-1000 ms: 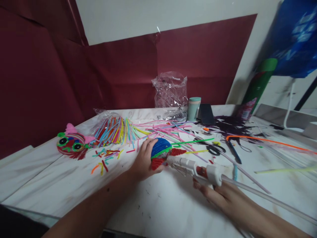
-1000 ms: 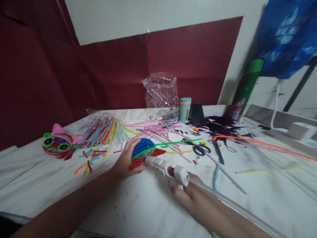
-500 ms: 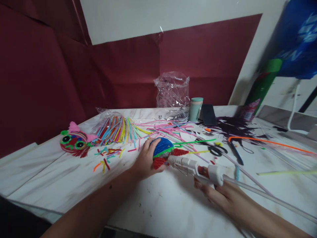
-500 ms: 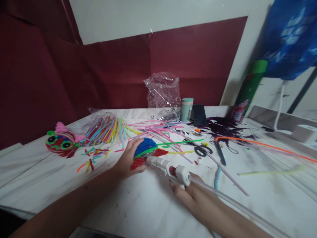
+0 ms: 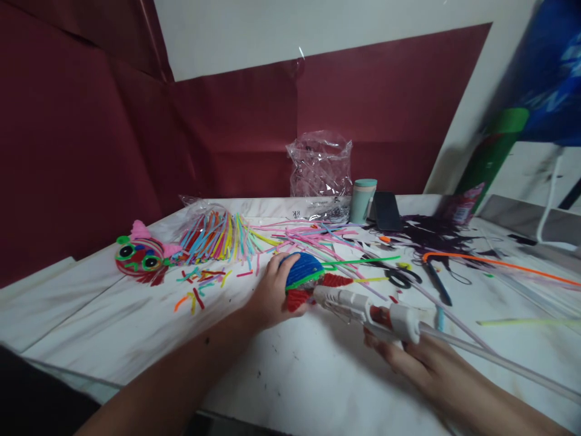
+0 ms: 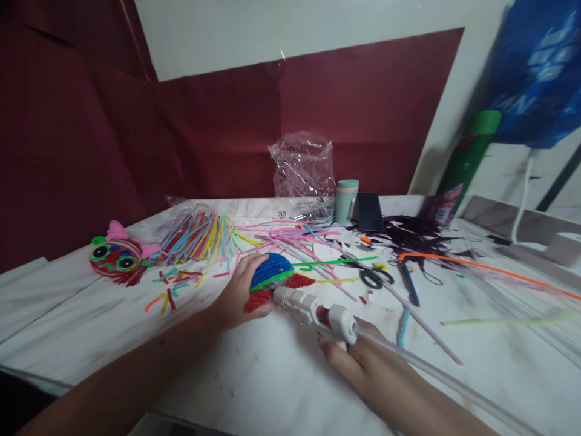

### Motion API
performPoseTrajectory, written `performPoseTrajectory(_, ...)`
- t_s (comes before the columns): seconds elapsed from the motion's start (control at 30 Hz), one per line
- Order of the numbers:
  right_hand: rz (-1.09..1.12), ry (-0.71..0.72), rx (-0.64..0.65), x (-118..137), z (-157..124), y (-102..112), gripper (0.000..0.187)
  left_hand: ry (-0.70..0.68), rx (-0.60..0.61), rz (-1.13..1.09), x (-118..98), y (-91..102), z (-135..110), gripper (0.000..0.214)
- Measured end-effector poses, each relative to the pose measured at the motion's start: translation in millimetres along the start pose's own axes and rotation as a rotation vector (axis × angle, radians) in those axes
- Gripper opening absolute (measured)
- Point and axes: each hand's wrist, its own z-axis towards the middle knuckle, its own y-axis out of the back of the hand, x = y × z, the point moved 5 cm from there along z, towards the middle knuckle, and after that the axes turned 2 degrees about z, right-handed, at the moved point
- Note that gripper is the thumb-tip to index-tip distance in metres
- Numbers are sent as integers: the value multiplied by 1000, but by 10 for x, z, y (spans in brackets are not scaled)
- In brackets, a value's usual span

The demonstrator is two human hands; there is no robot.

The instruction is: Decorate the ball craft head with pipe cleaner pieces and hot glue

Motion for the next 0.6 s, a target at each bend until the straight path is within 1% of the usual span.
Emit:
performPoseTrajectory(0.07,8,9,-13,20,7,25,43,6,-12,3,25,0,-2,88)
performPoseTrajectory(0.17,9,28,9,49,16,30,40,5,-26,8,42,-4,-2,88)
performPoseTrajectory(0.37,33,49,0,83,17,4,35,-33,-4,40,4,-29,-5,90)
performPoseTrajectory(0.47,30,73,-8,111,24,-1,35,-49,-11,46,-14,-28,-4,88)
performPoseTrajectory(0.53,14,87,12,122,29,1,35,-51,-12,43,-12,-25,-2,88)
performPoseTrajectory(0.6,-13,68,17,99,30,14,36,-43,-13,37,0,-20,0,88)
